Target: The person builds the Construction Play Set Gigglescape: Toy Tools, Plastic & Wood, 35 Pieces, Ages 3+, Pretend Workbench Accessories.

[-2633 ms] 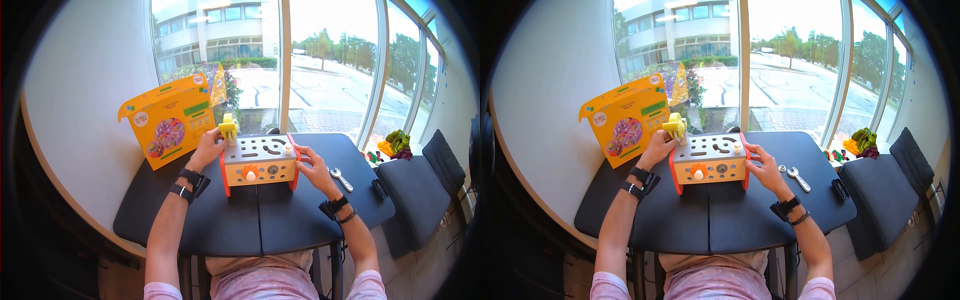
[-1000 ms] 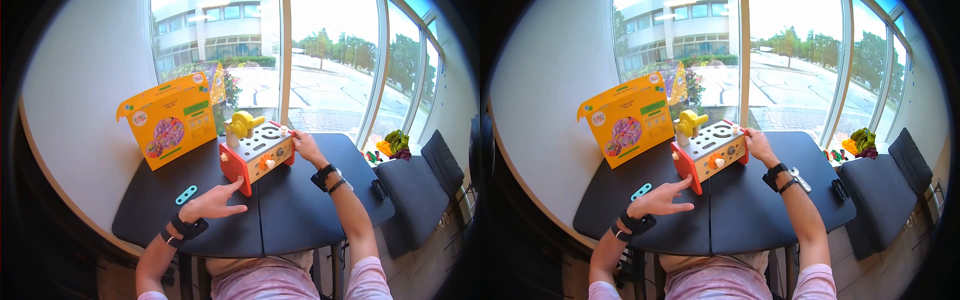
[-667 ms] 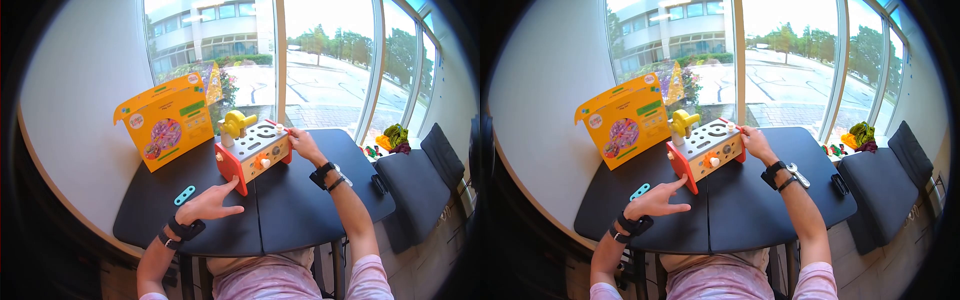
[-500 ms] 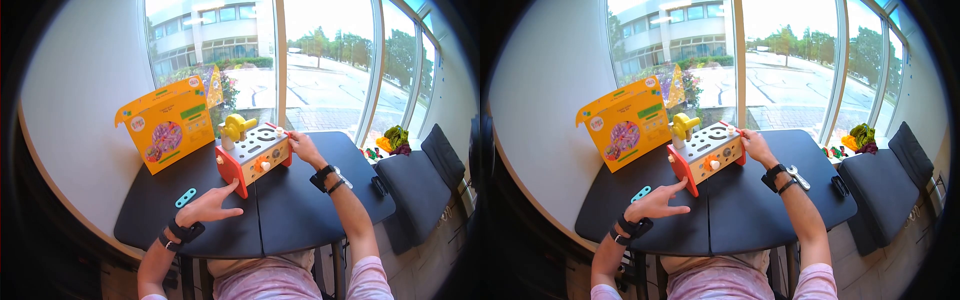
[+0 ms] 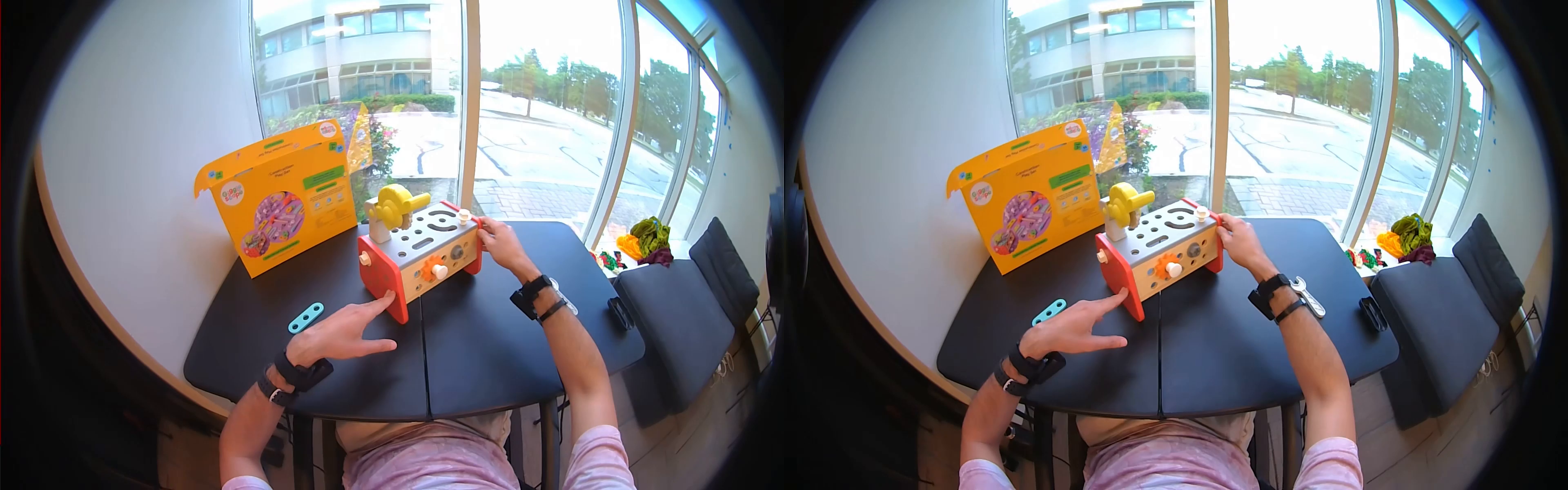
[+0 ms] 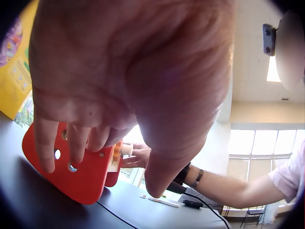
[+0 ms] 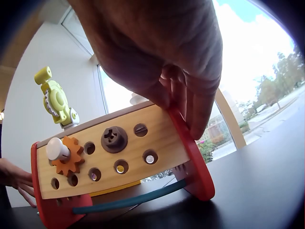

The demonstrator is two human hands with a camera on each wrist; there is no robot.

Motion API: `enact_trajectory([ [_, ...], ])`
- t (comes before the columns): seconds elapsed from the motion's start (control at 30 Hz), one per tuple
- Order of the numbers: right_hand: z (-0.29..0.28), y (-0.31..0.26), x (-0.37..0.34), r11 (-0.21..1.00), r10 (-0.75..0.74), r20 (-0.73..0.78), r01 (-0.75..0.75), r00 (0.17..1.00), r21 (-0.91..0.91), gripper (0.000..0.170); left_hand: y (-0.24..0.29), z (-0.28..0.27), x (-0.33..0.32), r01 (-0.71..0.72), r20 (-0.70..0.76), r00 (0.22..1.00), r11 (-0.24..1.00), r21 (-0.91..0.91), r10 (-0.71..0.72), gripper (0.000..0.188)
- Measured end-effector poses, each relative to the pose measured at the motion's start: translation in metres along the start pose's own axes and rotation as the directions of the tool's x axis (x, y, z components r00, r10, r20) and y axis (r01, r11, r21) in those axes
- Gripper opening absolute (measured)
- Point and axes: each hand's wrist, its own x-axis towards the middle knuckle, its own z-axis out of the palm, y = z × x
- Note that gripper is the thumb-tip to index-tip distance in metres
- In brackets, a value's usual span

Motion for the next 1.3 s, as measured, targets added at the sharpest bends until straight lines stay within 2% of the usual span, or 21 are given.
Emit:
enact_trajectory([
  [0.07, -0.003, -0.005, -0.003, 0.999, -0.004, 0.03, 0.005, 1.0, -0.032, 0.044, -0.017, 0.003, -0.002, -0.065, -0.068, 0.995, 0.994, 0.092, 0.071, 0.1],
  [0.13, -0.005, -0.011, -0.013, 0.997, -0.02, 0.056, 0.024, 0.998, -0.072, 0.057, -0.031, -0.001, -0.01, 0.012, -0.088, 0.996, 0.98, 0.199, 0.005, 0.093],
  [0.17, -0.008, -0.016, -0.018, 0.999, 0.009, 0.092, -0.005, 0.996, -0.037, 0.061, -0.036, -0.006, -0.015, 0.052, -0.1, 0.995, 0.967, 0.25, -0.028, 0.09],
  [0.23, -0.01, -0.024, -0.027, 0.997, 0.066, 0.167, -0.072, 0.984, 0.033, 0.07, -0.047, -0.016, -0.027, 0.228, -0.123, 0.972, 0.934, 0.275, -0.201, 0.079],
  [0.3, -0.01, -0.025, -0.034, 1.0, 0.031, 0.123, -0.031, 0.992, 0.001, 0.075, -0.07, -0.02, -0.045, 0.358, -0.18, 0.932, 0.884, 0.301, -0.316, 0.062],
  [0.33, -0.012, -0.023, -0.037, 1.0, 0.014, 0.099, -0.013, 0.995, -0.016, 0.077, -0.076, -0.024, -0.052, 0.423, -0.177, 0.906, 0.849, 0.318, -0.385, 0.061],
  [0.4, -0.016, -0.019, -0.039, 0.999, -0.045, 0.045, 0.046, 0.998, -0.006, 0.078, -0.085, -0.031, -0.063, 0.541, -0.17, 0.839, 0.763, 0.353, -0.516, 0.058],
  [0.43, -0.017, -0.021, -0.041, 0.998, -0.067, 0.008, 0.067, 0.998, -0.011, 0.078, -0.093, -0.031, -0.068, 0.549, -0.2, 0.836, 0.758, 0.352, -0.512, 0.054],
  [0.53, -0.02, -0.033, -0.046, 0.994, -0.108, -0.077, 0.11, 0.991, 0.014, 0.073, -0.106, -0.027, -0.072, 0.637, -0.185, 0.768, 0.705, 0.311, -0.613, 0.046],
  [0.63, -0.022, -0.053, -0.051, 0.992, -0.124, -0.13, 0.126, 0.984, 0.011, 0.065, -0.121, -0.021, -0.07, 0.631, -0.251, 0.776, 0.703, 0.329, -0.579, 0.037],
  [0.73, -0.021, -0.071, -0.056, 0.986, -0.148, -0.165, 0.158, 0.975, 0.051, 0.054, -0.118, -0.026, -0.065, 0.614, -0.236, 0.79, 0.726, 0.31, -0.567, 0.035],
  [0.83, -0.022, -0.086, -0.061, 0.974, -0.186, -0.194, 0.206, 0.963, 0.089, 0.039, -0.097, -0.035, -0.059, 0.576, -0.325, 0.804, 0.788, 0.216, -0.498, 0.035],
  [0.93, -0.023, -0.1, -0.068, 0.967, -0.212, -0.141, 0.228, 0.967, 0.114, 0.026, -0.071, -0.045, -0.047, 0.428, -0.472, 0.823, 0.891, 0.152, -0.315, 0.033],
  [0.97, -0.022, -0.107, -0.069, 0.963, -0.228, -0.103, 0.24, 0.968, 0.12, 0.023, -0.053, -0.053, -0.041, 0.393, -0.482, 0.82, 0.916, 0.083, -0.308, 0.029],
  [1.0, -0.02, -0.114, -0.071, 0.959, -0.246, -0.066, 0.252, 0.967, 0.126, 0.02, -0.041, -0.057, -0.033, 0.313, -0.505, 0.829, 0.948, 0.06, -0.242, 0.028],
  [1.1, -0.01, -0.136, -0.078, 0.951, -0.279, 0.065, 0.266, 0.958, 0.155, 0.018, -0.013, -0.065, -0.008, 0.101, -0.556, 0.828, 0.995, 0.027, -0.069, 0.025],
  [1.23, 0.011, -0.159, -0.077, 0.839, -0.543, 0.104, 0.541, 0.833, 0.05, 0.022, 0.004, -0.064, 0.033, -0.082, -0.537, 0.839, 0.996, 0.042, 0.091, 0.025],
  [1.27, 0.016, -0.161, -0.076, 0.838, -0.545, 0.133, 0.542, 0.828, 0.06, 0.023, 0.003, -0.062, 0.043, -0.128, -0.527, 0.84, 0.991, 0.044, 0.132, 0.026],
  [1.3, 0.022, -0.16, -0.072, 0.836, -0.548, 0.159, 0.544, 0.821, 0.068, 0.024, 0.004, -0.063, 0.051, -0.111, -0.502, 0.856, 0.992, 0.05, 0.122, 0.027],
])
